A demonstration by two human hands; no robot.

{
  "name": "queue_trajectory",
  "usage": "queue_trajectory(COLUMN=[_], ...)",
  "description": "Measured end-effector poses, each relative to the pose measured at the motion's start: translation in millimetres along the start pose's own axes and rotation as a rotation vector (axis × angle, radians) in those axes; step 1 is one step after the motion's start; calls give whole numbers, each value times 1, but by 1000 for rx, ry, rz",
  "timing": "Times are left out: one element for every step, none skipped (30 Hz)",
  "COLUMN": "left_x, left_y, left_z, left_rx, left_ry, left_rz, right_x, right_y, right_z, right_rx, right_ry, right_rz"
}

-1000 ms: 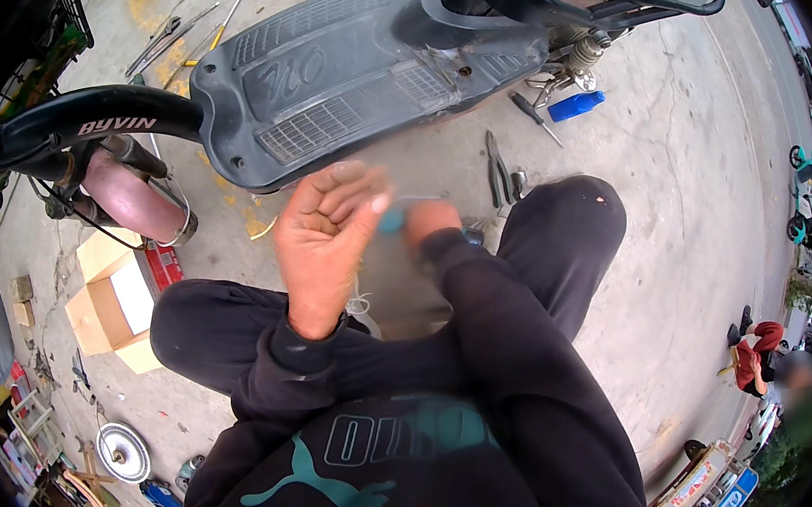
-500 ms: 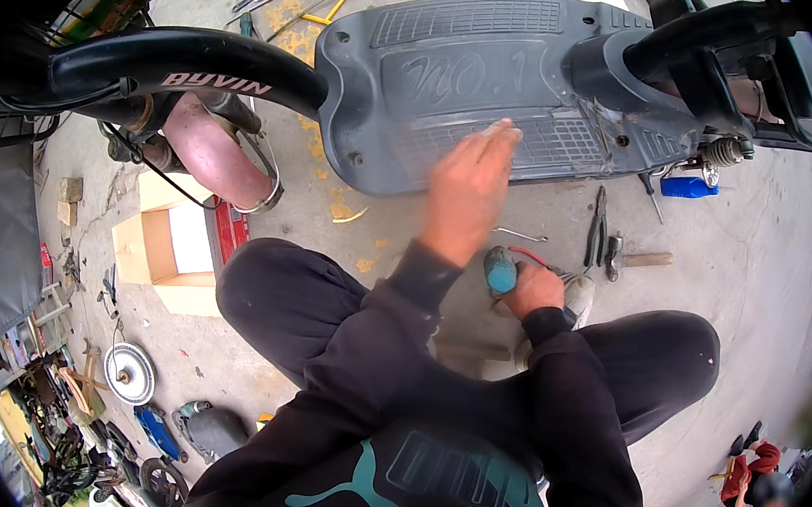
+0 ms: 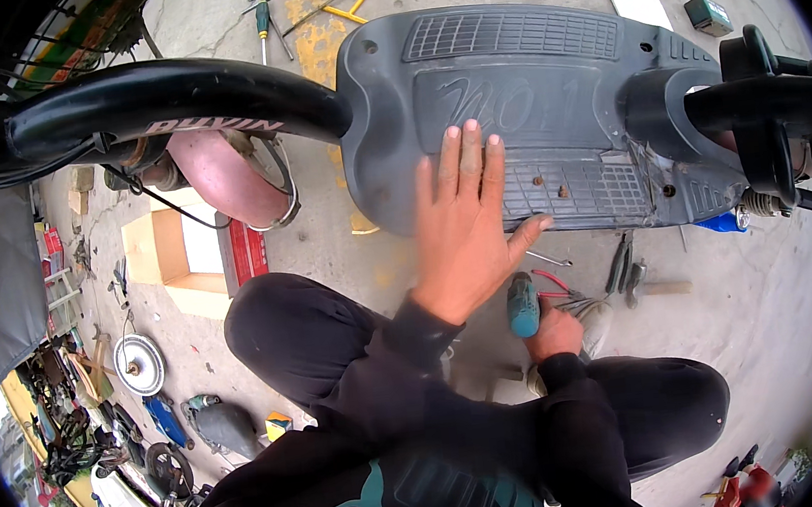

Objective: The person cleans a scooter floorboard with a cloth, then places it onto the scooter frame. They use a cordless drill to secure the floorboard with screws, then adjust the handlebars.

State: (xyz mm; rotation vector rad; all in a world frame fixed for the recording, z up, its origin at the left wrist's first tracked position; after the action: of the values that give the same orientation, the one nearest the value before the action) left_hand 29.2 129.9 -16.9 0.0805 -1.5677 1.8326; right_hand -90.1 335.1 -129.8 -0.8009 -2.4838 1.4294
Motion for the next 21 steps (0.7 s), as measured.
queue_trajectory(left_x=[-1,0,0,0,-3,-6,-12,-20,-28,-35,-39,-44,-46,-43,-42,-44,-44,-42,-42,-42,-42], left_y=[1,0,0,0,1,1,2,3,5,4,1,0,3,10,16,17,17,16,16,17,18], left_z=[1,4,8,13,19,26,35,47,59,73,87,95,98,98,100,100,101,103,105,104,105], left_rx=[-8,-23,-34,-46,-56,-72,-67,-57,-49,-38,-28,-23,-33,-48,-56,-89,-104,-117,-129,-146,-152], left_ry=[-8,-20,-15,-11,-11,-9,10,26,42,37,35,30,29,34,38,33,28,21,13,-5,-15], left_rz=[3,-10,-20,-29,-37,-47,-44,-36,-28,10,46,80,85,81,80,115,112,107,101,102,102], right_x=[1,1,1,5,9,8,8,8,8,7,6,4,3,13,14,16,18,19,21,18,15], right_y=[0,-1,-1,3,9,10,9,10,11,9,6,1,0,13,13,12,13,16,18,14,9], right_z=[2,4,3,3,3,2,1,0,2,3,3,4,6,4,5,6,6,6,3,2,2], right_rx=[-5,-17,-27,-16,4,8,11,5,-25,-37,-48,-50,-52,17,46,52,56,42,46,45,45], right_ry=[12,20,29,21,15,31,48,53,44,30,20,2,-16,-32,-18,-17,-16,34,57,65,74], right_rz=[1,7,13,39,57,71,85,88,60,44,28,24,20,93,136,163,188,212,231,232,233])
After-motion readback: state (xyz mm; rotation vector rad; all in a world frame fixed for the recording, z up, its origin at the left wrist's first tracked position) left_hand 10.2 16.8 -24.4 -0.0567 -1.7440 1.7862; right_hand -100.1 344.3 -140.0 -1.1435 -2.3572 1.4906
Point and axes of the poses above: each hand's wrist, its own z-axis towards the middle knuckle, its own y-axis out of the palm, x = y × z, the point moved 1 cm from there along z, towards the middle knuckle, and after that the axes turned 10 degrees about x, right-handed, at the moved point
